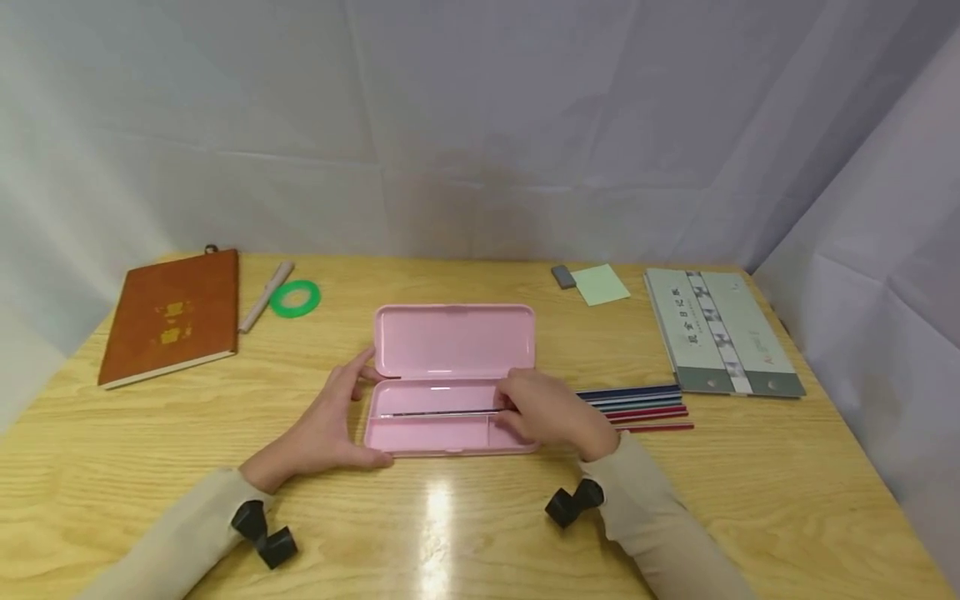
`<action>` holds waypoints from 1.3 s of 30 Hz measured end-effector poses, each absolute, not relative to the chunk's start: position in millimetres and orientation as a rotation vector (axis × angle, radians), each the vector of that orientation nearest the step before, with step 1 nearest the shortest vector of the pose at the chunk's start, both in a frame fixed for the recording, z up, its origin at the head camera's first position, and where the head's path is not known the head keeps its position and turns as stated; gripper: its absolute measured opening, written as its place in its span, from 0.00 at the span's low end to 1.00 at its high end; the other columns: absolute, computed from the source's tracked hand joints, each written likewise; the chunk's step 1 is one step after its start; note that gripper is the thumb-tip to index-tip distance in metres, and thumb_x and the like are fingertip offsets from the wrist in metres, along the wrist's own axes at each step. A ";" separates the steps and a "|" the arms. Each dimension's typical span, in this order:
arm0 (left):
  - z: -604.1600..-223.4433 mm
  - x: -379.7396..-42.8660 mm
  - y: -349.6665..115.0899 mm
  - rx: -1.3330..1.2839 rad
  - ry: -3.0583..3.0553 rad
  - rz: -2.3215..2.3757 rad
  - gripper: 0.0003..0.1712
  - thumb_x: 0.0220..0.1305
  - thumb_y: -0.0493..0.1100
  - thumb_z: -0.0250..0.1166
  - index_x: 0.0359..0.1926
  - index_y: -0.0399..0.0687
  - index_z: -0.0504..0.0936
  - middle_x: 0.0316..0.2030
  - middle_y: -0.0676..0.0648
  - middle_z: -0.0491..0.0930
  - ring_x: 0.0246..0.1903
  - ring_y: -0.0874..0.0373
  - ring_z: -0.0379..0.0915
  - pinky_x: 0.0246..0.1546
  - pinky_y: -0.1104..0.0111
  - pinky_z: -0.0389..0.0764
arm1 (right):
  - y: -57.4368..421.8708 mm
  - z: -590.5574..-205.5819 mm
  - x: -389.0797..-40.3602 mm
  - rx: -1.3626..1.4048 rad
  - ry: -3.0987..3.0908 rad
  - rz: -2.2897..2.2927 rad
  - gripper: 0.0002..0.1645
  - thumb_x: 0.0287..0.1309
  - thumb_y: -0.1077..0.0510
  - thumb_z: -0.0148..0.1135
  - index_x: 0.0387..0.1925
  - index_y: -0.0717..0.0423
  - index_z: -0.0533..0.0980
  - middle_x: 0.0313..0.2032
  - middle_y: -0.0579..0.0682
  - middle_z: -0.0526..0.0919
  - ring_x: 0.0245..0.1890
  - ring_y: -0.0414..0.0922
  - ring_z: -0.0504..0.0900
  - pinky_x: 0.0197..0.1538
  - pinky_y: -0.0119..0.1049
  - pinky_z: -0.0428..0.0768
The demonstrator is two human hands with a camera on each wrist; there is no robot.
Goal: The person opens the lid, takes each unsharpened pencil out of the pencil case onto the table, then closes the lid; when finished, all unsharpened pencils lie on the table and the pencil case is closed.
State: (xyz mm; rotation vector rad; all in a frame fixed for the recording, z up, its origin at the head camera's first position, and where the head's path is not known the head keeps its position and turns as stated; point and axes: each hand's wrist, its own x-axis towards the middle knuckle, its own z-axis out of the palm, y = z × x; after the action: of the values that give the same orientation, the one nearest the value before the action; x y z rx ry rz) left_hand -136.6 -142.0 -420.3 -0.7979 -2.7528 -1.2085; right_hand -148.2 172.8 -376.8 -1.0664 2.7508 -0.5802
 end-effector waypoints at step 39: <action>-420.5 -136.1 -140.2 -0.799 -2.750 -1.217 0.80 0.22 0.56 0.83 0.75 0.50 0.44 0.55 0.49 0.68 0.51 0.57 0.62 0.52 0.59 0.72 | 310.7 -405.6 -97.3 -0.972 3.244 -0.754 0.21 0.35 0.69 0.76 0.32 0.46 0.80 0.30 0.37 0.77 0.31 0.33 0.72 0.34 0.28 0.73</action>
State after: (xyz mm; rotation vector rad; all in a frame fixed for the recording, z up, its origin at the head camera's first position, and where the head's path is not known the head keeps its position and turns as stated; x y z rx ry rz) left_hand -136.1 -140.2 -420.5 -0.7990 -2.7501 -1.2171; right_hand -97.3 310.7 -405.6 -0.9723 3.2441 -0.7543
